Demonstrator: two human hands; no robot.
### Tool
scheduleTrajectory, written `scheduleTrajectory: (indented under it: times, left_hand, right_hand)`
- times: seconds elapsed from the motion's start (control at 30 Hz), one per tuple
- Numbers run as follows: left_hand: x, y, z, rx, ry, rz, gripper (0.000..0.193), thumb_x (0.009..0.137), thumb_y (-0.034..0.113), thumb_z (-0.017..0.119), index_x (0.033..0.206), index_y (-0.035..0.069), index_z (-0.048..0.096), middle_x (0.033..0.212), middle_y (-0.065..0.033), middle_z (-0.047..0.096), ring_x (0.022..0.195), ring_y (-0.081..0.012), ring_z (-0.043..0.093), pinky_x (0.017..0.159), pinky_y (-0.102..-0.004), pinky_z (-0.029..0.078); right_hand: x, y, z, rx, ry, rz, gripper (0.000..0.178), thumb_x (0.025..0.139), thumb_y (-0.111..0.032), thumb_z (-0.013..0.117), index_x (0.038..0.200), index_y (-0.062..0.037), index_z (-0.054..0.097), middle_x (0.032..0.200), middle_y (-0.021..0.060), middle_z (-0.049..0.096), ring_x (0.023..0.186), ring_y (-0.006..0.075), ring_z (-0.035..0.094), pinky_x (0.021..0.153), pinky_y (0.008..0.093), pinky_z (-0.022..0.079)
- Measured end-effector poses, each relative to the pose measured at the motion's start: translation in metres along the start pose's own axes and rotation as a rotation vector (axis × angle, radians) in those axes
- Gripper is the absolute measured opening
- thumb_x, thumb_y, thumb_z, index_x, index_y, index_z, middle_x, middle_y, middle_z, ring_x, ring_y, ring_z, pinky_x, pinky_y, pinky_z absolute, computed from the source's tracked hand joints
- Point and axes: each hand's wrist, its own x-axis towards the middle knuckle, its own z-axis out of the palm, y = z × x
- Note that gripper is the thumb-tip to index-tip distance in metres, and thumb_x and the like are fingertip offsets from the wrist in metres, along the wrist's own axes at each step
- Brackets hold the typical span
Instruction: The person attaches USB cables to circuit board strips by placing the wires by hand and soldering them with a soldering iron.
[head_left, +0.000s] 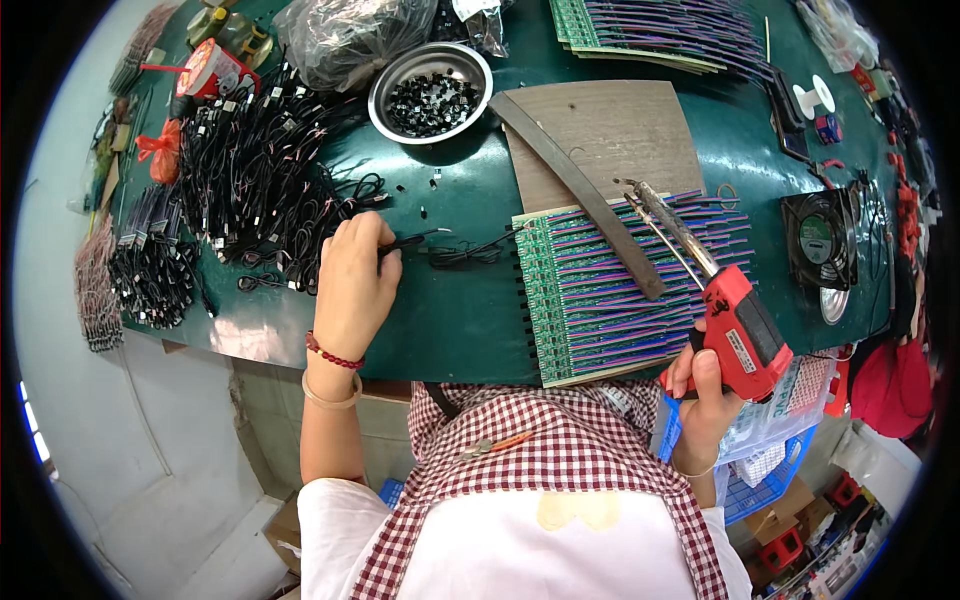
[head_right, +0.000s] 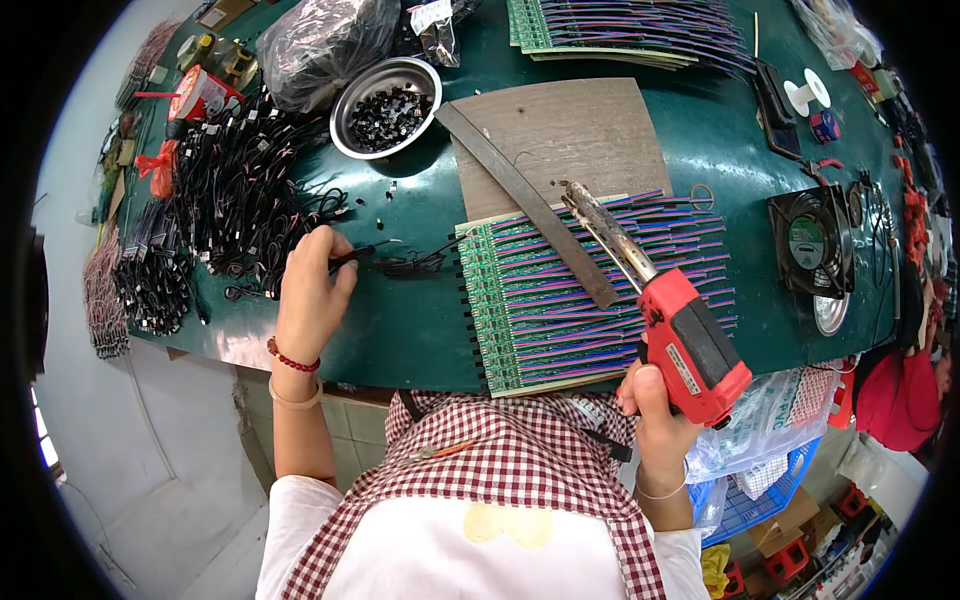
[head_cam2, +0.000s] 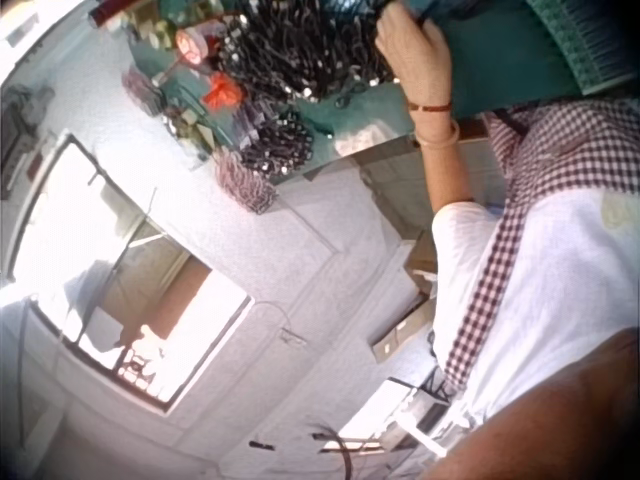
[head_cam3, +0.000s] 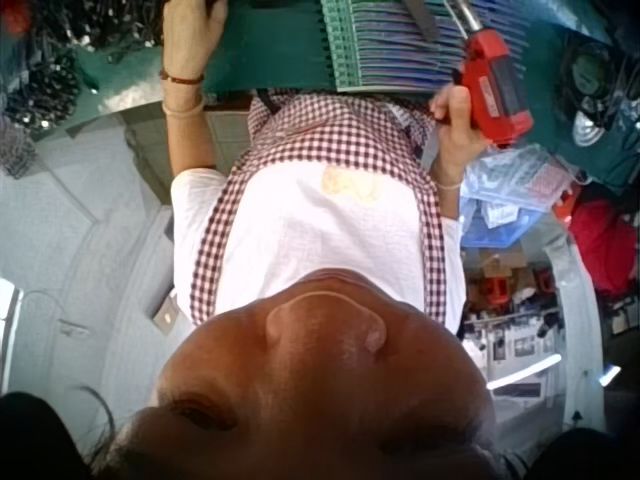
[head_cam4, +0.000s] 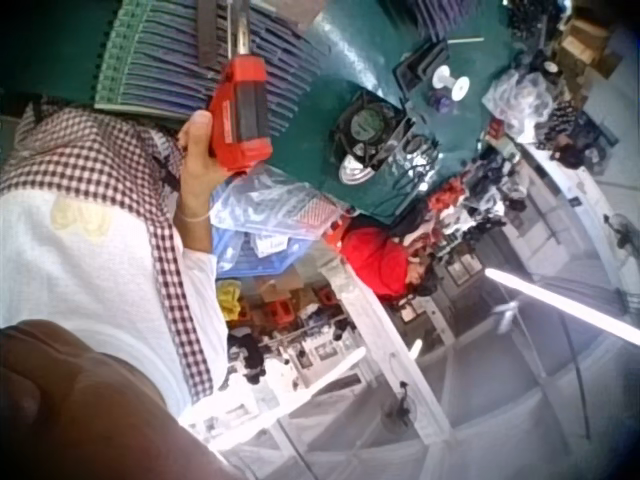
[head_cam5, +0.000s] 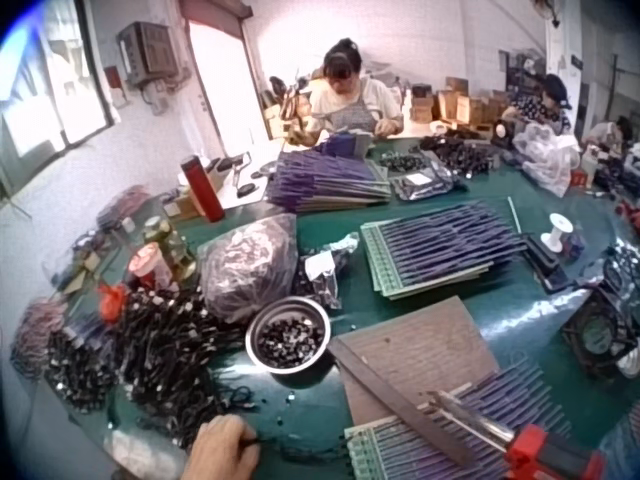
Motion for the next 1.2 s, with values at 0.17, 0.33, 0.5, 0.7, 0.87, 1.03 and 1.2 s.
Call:
scheduleTrajectory:
  times: [0.17,0.33,0.5,0.7,0.87,1.03,1.2]
  left_hand:
    - [0.006,0.040,-0.014,-0.543,-0.081,-0.019,0.013,0.092,0.005,0.050,0.103,-0.002,0.049,0.078,-0.0040,0.050,0.069,-0.0104,0.044,0.066,-0.0236,0.042]
    - [-0.002,0.099,0.005,-0.969,-0.295,-0.075,0.012,0.091,0.002,0.046,0.082,-0.002,0.054,0.060,-0.0039,0.058,0.048,-0.0080,0.054,0.045,-0.0218,0.043]
    - [-0.015,0.122,0.012,-0.737,-0.313,0.049,0.008,0.082,0.002,0.059,0.086,-0.001,0.054,0.067,-0.0140,0.062,0.055,-0.0273,0.061,0.051,-0.0320,0.047]
    - [-0.018,0.126,0.007,-0.752,-0.274,0.220,0.011,0.081,0.002,0.060,0.089,0.000,0.052,0.069,-0.0151,0.061,0.057,-0.0303,0.061,0.052,-0.0341,0.046]
    - [-0.021,0.123,0.005,-0.927,-0.455,0.151,0.012,0.082,0.004,0.061,0.090,-0.001,0.054,0.067,-0.0108,0.059,0.055,-0.0186,0.059,0.053,-0.0278,0.046]
    - [-0.023,0.124,0.006,-1.094,-0.494,-0.139,0.008,0.083,0.003,0.061,0.083,-0.003,0.056,0.068,-0.0043,0.061,0.058,-0.0051,0.054,0.053,-0.0216,0.044]
    - [-0.029,0.126,0.012,-1.121,-0.502,-0.249,0.009,0.082,0.003,0.062,0.082,-0.003,0.056,0.067,-0.0029,0.061,0.059,-0.0026,0.052,0.053,-0.0194,0.042]
  right_hand:
    - [-0.001,-0.004,0.004,0.076,-0.027,0.034,0.034,0.091,-0.011,0.054,0.120,0.0040,0.044,0.065,0.0063,0.050,0.049,0.0105,0.044,0.048,0.0254,0.040]
    - [0.006,-0.024,0.039,0.024,-0.128,0.119,0.034,0.083,0.001,0.064,0.115,0.0012,0.052,0.091,0.0074,0.061,0.079,0.0130,0.061,0.069,0.0263,0.051]
    - [0.014,-0.024,0.051,-0.055,-0.217,0.046,0.038,0.080,0.000,0.070,0.113,0.0000,0.053,0.099,0.0061,0.063,0.087,0.0119,0.062,0.078,0.0249,0.051]
    - [0.008,-0.019,0.049,-0.253,-0.206,-0.027,0.037,0.079,-0.003,0.072,0.110,-0.0016,0.053,0.087,0.0029,0.065,0.077,0.0080,0.061,0.070,0.0235,0.050]
    - [0.003,-0.023,0.048,-0.106,-0.269,0.062,0.027,0.080,-0.005,0.072,0.102,-0.0005,0.058,0.083,0.0026,0.064,0.074,0.0082,0.060,0.066,0.0236,0.049]
    - [0.011,-0.024,0.045,0.160,-0.144,0.069,0.013,0.085,-0.004,0.066,0.096,0.0002,0.061,0.086,0.0030,0.062,0.075,0.0084,0.059,0.064,0.0230,0.048]
    - [0.003,-0.027,0.048,-0.056,-0.216,0.016,0.015,0.081,0.000,0.065,0.096,-0.0007,0.061,0.087,0.0010,0.062,0.075,0.0067,0.057,0.065,0.0223,0.047]
